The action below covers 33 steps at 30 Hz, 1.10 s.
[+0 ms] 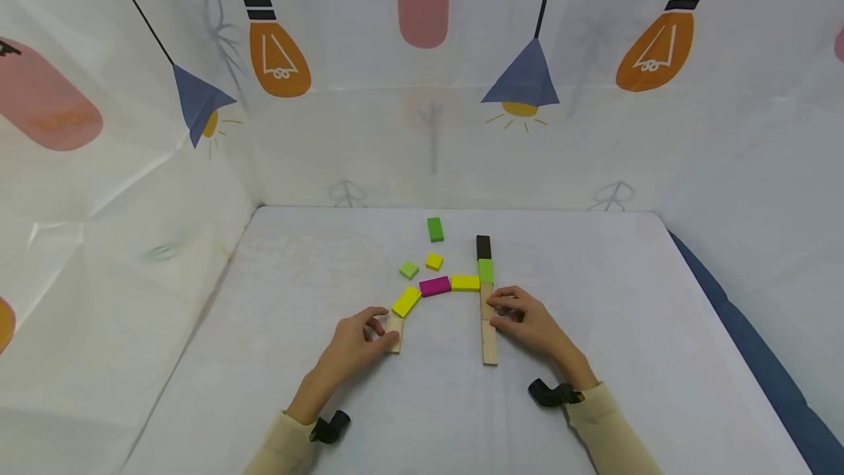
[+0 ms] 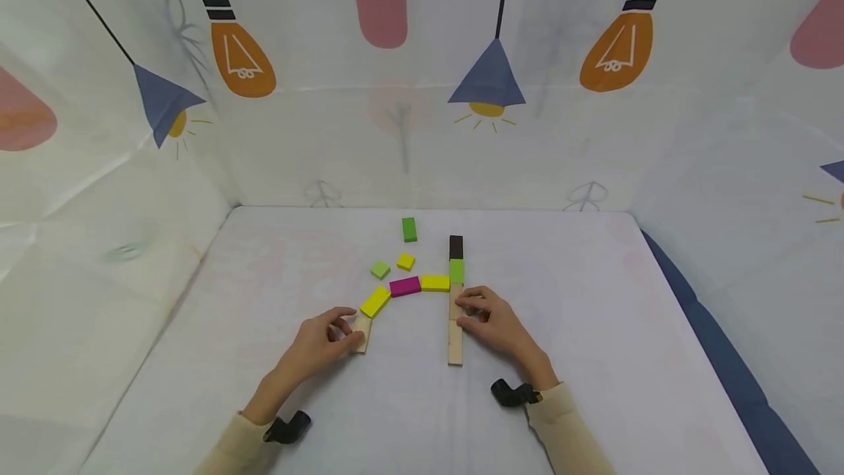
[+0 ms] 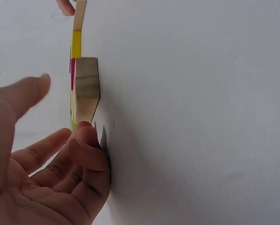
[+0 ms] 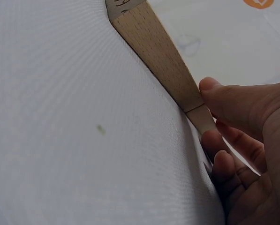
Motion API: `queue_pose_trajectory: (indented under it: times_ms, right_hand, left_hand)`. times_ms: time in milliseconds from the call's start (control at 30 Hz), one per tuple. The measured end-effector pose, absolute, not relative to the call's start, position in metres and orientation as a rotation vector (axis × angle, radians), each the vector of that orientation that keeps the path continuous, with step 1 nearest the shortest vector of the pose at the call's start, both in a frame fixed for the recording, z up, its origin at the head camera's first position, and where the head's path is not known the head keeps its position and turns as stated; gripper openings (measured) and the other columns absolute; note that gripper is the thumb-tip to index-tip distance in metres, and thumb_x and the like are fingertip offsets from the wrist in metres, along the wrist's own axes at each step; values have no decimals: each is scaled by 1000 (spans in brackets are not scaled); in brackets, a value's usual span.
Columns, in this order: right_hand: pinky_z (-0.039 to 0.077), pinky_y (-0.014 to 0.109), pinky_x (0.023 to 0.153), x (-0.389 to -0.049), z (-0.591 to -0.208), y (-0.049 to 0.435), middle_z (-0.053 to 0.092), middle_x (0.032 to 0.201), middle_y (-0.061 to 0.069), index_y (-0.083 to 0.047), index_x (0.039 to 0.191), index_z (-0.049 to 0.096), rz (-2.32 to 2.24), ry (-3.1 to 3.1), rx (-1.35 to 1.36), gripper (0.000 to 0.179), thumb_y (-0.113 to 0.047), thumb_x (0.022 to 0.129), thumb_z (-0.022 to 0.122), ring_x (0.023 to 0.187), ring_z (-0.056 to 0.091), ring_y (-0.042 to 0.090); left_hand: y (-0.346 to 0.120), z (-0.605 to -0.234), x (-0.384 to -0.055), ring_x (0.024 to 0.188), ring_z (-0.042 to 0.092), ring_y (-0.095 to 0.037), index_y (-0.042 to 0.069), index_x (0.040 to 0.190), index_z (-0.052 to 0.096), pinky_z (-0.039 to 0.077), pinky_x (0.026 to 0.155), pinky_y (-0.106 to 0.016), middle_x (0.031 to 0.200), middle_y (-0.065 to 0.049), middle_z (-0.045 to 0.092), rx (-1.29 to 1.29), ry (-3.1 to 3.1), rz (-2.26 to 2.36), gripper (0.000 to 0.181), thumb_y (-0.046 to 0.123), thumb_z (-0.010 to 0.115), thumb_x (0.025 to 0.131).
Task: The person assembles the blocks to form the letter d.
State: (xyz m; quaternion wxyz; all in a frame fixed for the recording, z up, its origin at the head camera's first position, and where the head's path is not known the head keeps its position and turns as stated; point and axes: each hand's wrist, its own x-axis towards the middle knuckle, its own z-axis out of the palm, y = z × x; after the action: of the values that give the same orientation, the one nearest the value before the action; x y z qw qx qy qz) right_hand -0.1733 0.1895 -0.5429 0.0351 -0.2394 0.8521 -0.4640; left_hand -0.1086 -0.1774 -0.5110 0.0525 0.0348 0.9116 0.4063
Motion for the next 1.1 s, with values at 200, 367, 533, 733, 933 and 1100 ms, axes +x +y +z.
queue_pose_trajectory:
  times_ms: [200, 367, 533, 733, 933, 1100]
  right_hand:
    - [52, 23, 78, -173, -543, 189, 64, 129, 10, -8, 122, 75, -1450, 2609, -731, 33, -15, 90, 80, 98, 64, 24]
    - [52, 23, 78, -173, -543, 188, 64, 129, 10, -10, 122, 75, -1436, 2608, -739, 33, -17, 91, 80, 98, 64, 21]
    - [52, 23, 79, -173, -544, 189, 63, 130, 10, -9, 123, 74, -1420, 2613, -741, 33, -17, 91, 79, 99, 64, 18]
    - [53, 23, 77, -172, -543, 190, 64, 128, 11, -8, 122, 75, -1426, 2638, -757, 32, -14, 91, 79, 97, 64, 20]
    - [53, 23, 77, -172, -545, 192, 64, 128, 12, -8, 122, 75, -1438, 2633, -755, 32, -15, 91, 79, 97, 64, 22]
    - [53, 23, 78, -172, -545, 192, 64, 128, 11, -9, 123, 74, -1445, 2621, -756, 33, -15, 91, 79, 98, 64, 21]
  left_hand:
    - [-180, -500, -120, 76, 56, -12, 12, 135, 65, 50, 63, -23, 98, 0, 68, 168, 2813, 1188, 57, 34, 84, 86]
    - [-177, -489, -135, 95, 62, -20, 14, 140, 61, 57, 80, -35, 117, -5, 68, 274, 2902, 1037, 64, 41, 83, 86]
    - [-171, -481, -155, 120, 60, -29, 14, 144, 59, 55, 99, -48, 134, -8, 63, 339, 2965, 946, 69, 44, 81, 86]
    - [-162, -480, -187, 134, 52, -33, 15, 148, 55, 48, 109, -53, 146, -9, 56, 461, 2970, 937, 72, 47, 78, 87]
    - [-154, -487, -219, 133, 51, -34, 12, 148, 53, 46, 112, -53, 143, -12, 57, 481, 2916, 1056, 72, 41, 79, 88]
    - [-151, -491, -243, 131, 51, -36, 12, 148, 53, 42, 112, -57, 141, -14, 59, 397, 2895, 1031, 70, 41, 78, 89]
